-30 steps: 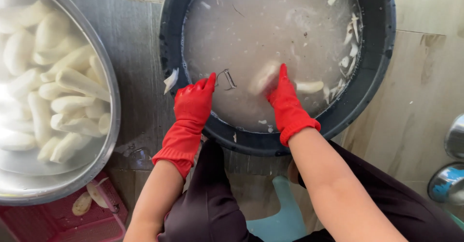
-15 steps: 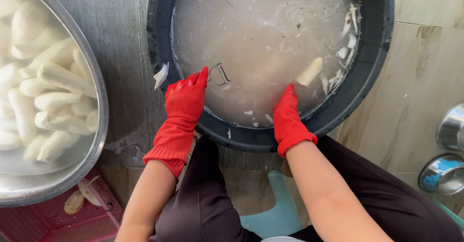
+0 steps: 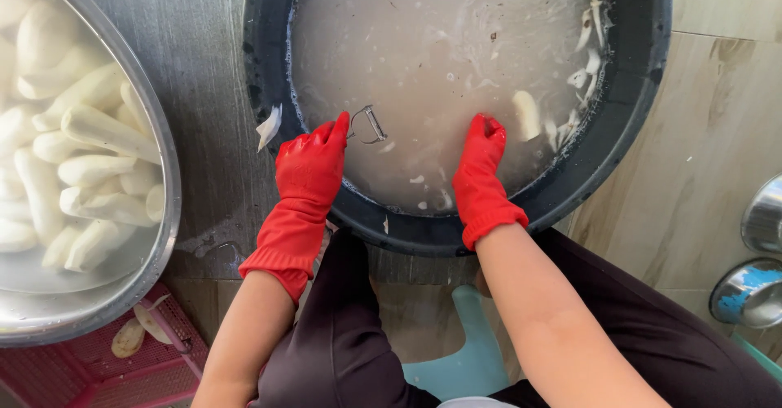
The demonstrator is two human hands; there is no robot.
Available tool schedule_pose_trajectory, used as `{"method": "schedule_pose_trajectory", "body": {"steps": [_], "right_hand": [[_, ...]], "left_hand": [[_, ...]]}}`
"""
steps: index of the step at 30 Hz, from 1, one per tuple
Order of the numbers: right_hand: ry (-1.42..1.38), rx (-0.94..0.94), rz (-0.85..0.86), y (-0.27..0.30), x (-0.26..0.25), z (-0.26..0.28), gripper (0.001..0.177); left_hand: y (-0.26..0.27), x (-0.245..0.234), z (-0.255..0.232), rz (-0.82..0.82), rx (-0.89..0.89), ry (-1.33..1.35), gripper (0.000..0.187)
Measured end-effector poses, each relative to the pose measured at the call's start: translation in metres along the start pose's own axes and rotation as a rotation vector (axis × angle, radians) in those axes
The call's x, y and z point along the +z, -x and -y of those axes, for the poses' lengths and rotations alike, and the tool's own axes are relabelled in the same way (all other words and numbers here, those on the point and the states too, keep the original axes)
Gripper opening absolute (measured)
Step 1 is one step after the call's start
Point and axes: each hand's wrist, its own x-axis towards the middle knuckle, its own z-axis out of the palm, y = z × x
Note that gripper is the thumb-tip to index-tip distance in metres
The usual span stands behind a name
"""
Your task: Peeling white vegetables using a hand peeler over a basin of water and placing them into a separate bowl.
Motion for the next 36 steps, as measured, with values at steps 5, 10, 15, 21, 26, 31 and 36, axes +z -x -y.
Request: {"method": "schedule_pose_trajectory", "body": {"steps": [5, 10, 15, 21, 26, 31, 36], "right_hand": [[0.088, 0.034, -0.011, 0.012, 0.012, 0.017, 0.062], [0.25, 0.112, 0.056, 0.015, 0.022, 0.035, 0.099], [0.889, 0.057, 0.261, -0.077, 0.095, -0.052, 0.106], [0.76, -0.057, 0.343, 0.036, 0.043, 0.091, 0.092], [1.125, -0.229, 0.36, 0.014, 0.064, 0.051, 0.09], [0.667, -0.292, 0.443, 0.046, 0.02, 0.079, 0.073], [0.024, -0.027, 0.705, 0.074, -0.013, 0.107, 0.089]], "left_hand": [[-0.001, -0.009, -0.002, 0.016, -0.013, 0.007, 0.036], [-0.001, -0.005, -0.002, -0.005, -0.001, 0.005, 0.033], [-0.002, -0.002, -0.001, -0.012, 0.004, 0.0, 0.034], [0.002, 0.008, 0.002, -0.016, 0.025, -0.014, 0.032], [0.001, 0.008, 0.002, -0.029, 0.01, -0.022, 0.033], [0.001, 0.007, 0.001, -0.031, 0.007, -0.017, 0.032], [-0.001, 0.007, 0.002, -0.057, 0.03, -0.02, 0.031]]}}
